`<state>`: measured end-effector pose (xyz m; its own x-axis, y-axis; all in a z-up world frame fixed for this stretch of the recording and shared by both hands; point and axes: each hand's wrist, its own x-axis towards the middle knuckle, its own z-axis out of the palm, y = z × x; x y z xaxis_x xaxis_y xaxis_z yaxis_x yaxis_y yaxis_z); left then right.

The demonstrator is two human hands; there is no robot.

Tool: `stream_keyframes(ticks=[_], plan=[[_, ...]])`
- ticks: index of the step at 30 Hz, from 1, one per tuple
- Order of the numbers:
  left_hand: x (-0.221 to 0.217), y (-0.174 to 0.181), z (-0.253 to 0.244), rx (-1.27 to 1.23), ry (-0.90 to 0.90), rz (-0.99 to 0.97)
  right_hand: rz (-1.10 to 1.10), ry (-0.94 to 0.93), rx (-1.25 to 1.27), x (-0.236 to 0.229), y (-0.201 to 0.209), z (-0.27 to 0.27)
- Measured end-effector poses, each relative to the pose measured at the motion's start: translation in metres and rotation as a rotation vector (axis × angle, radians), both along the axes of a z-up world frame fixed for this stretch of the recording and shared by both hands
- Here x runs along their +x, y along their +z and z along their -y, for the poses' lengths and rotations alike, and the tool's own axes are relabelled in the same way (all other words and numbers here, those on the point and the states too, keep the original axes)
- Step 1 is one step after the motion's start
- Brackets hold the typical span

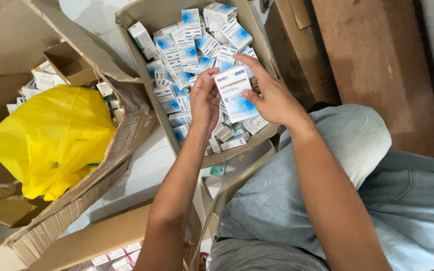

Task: The person picks small white and blue medicine boxes from a cardboard box, aligns them in groups, and places them in neat stacks on a wooden shelf. The person repeats this process, building multiple rows of stacked boxes.

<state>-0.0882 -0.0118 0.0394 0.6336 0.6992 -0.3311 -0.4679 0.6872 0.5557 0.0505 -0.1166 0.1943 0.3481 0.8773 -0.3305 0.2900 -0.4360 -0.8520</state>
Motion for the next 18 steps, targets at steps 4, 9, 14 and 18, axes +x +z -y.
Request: stream_keyframes(ticks=[4,9,14,18], plan=[[0.022,-0.082,-0.001,0.068,0.035,-0.392,0.140,-0.171,0.070,0.003,-0.011,0.000],[0.017,-0.198,0.025,0.707,-0.061,-1.454,0.281,-0.459,0.237,0.012,-0.024,0.009],[0.001,-0.247,0.055,0.462,-0.254,-1.532,0.282,-0.519,0.291,0.013,-0.030,0.014],[-0.009,-0.226,0.053,0.415,-0.105,-1.414,0.304,-0.506,0.344,0.013,-0.032,0.014]])
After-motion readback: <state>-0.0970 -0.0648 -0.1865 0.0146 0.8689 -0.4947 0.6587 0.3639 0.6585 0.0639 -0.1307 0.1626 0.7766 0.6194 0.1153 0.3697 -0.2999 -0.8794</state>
